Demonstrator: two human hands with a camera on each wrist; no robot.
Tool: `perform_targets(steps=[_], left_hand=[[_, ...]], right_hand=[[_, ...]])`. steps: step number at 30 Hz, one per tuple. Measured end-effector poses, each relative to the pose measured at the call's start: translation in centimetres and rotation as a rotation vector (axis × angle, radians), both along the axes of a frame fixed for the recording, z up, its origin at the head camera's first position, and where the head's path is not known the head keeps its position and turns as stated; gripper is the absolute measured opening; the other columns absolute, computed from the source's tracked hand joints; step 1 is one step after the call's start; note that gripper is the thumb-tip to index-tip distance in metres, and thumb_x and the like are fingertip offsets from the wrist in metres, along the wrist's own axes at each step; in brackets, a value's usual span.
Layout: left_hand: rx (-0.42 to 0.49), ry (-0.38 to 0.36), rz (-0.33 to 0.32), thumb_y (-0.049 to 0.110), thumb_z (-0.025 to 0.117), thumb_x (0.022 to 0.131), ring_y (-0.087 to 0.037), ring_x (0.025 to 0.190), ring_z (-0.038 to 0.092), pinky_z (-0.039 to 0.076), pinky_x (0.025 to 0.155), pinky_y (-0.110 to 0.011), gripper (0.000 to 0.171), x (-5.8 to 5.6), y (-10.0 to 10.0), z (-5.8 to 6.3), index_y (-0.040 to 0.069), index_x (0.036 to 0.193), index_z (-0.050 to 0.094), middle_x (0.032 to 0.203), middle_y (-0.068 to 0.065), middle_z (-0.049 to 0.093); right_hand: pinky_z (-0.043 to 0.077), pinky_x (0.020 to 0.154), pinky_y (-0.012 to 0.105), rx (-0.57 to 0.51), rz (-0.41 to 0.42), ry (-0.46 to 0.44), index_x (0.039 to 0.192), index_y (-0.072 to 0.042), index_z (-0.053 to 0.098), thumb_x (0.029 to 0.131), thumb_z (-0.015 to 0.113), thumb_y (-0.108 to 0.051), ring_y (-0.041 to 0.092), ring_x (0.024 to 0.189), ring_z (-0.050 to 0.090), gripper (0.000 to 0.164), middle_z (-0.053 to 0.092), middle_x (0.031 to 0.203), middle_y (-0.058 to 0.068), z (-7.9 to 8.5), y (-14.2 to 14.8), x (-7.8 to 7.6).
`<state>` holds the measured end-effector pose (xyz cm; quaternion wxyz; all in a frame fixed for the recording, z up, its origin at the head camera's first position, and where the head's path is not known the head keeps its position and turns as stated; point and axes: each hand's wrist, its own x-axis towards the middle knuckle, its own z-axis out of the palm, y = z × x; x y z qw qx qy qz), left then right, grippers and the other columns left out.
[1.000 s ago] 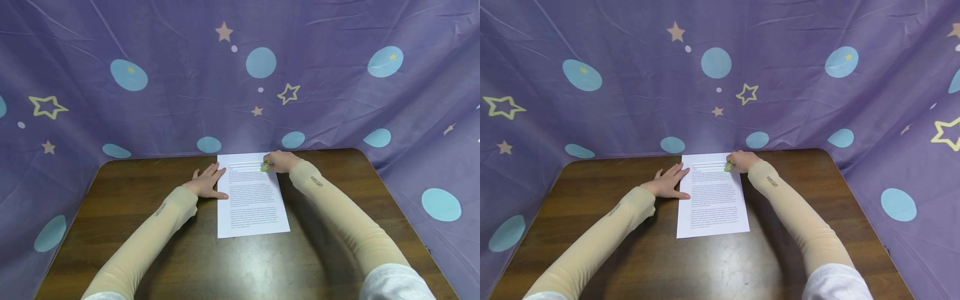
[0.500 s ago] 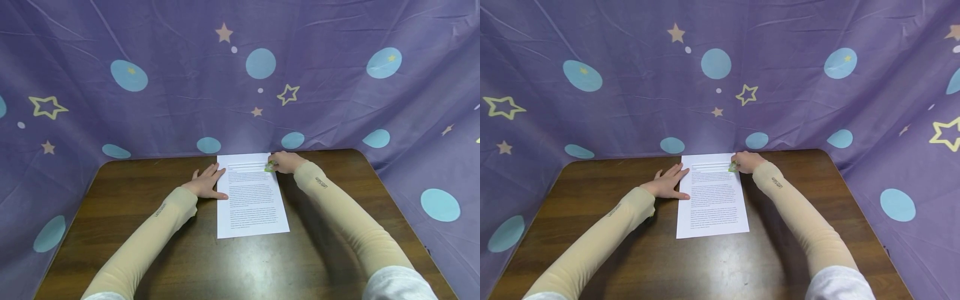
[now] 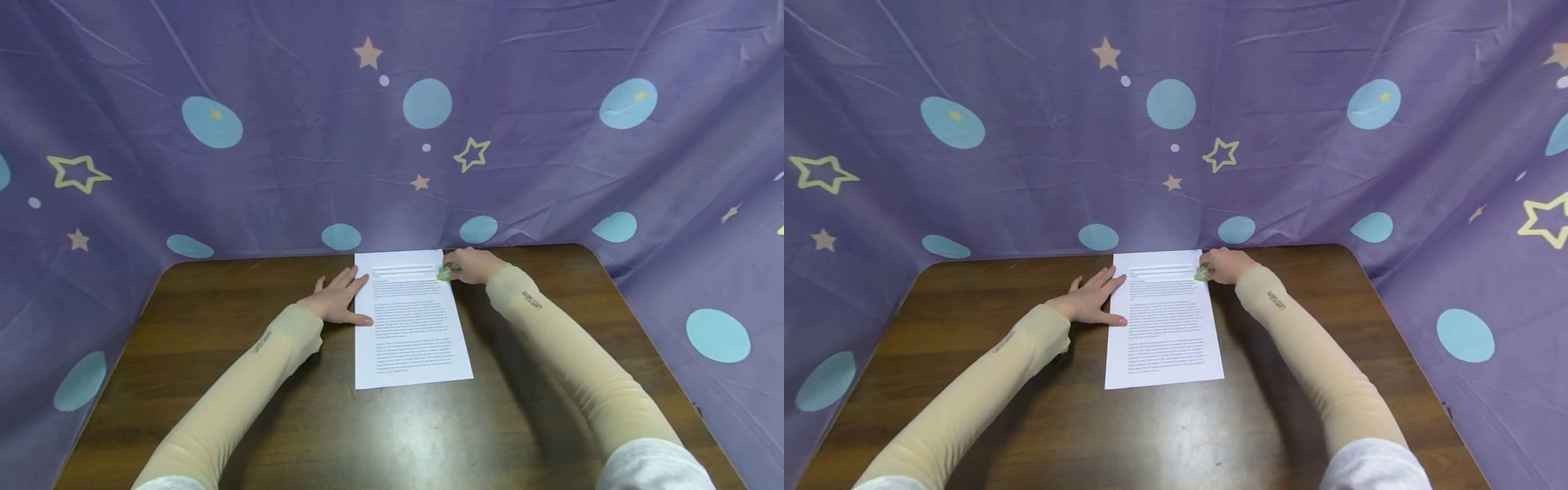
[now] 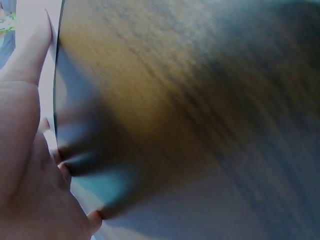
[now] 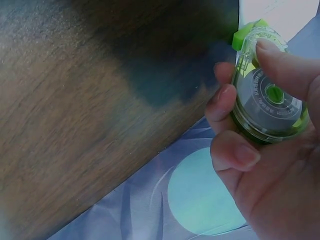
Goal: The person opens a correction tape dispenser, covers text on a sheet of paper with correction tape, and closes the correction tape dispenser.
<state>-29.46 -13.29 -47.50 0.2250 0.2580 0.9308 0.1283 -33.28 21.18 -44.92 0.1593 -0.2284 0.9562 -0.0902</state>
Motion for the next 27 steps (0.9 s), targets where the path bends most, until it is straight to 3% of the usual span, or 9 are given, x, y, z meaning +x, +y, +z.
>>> perform_targets(steps=[8,16,23,27], left_hand=[[-0.016,0.008,-0.001,0.06,0.071,0.093,-0.039,0.16,0.001,0.003,0.118,-0.075,0.108,0.0,0.0,0.1,0.01,0.168,0.014,0.174,-0.021,-0.001],[-0.009,-0.007,-0.008,0.061,0.07,0.093,-0.039,0.16,-0.001,0.001,0.118,-0.075,0.108,0.0,-0.1,0.1,0.01,0.168,0.013,0.174,-0.021,-0.002],[-0.017,-0.016,-0.01,0.07,0.069,0.089,-0.034,0.161,-0.007,-0.002,0.119,-0.073,0.115,-0.9,-0.3,-1.3,0.015,0.169,0.008,0.175,-0.015,-0.008],[-0.013,-0.016,-0.015,0.07,0.068,0.089,-0.032,0.161,-0.008,-0.003,0.118,-0.074,0.114,-1.2,-0.5,-2.0,0.017,0.17,0.007,0.175,-0.014,-0.01]], right_hand=[[0.054,0.084,0.046,-0.025,0.007,0.008,0.12,-0.012,0.072,0.101,0.069,-0.012,0.021,0.088,0.064,0.02,0.072,0.102,0.004,-0.5,0.2,0.0],[0.051,0.08,0.044,-0.047,0.069,0.025,0.111,-0.009,0.07,0.1,0.068,-0.014,0.02,0.081,0.057,0.012,0.068,0.095,0.004,-0.5,-0.5,-0.4],[0.049,0.079,0.041,-0.084,0.089,0.04,0.114,-0.011,0.07,0.102,0.069,-0.024,0.019,0.08,0.056,0.018,0.067,0.094,0.003,-0.7,-2.1,-0.4],[0.052,0.085,0.043,-0.113,0.103,0.034,0.119,-0.011,0.07,0.104,0.067,-0.023,0.018,0.083,0.06,0.019,0.071,0.1,0.003,-0.8,-3.4,-0.4]])
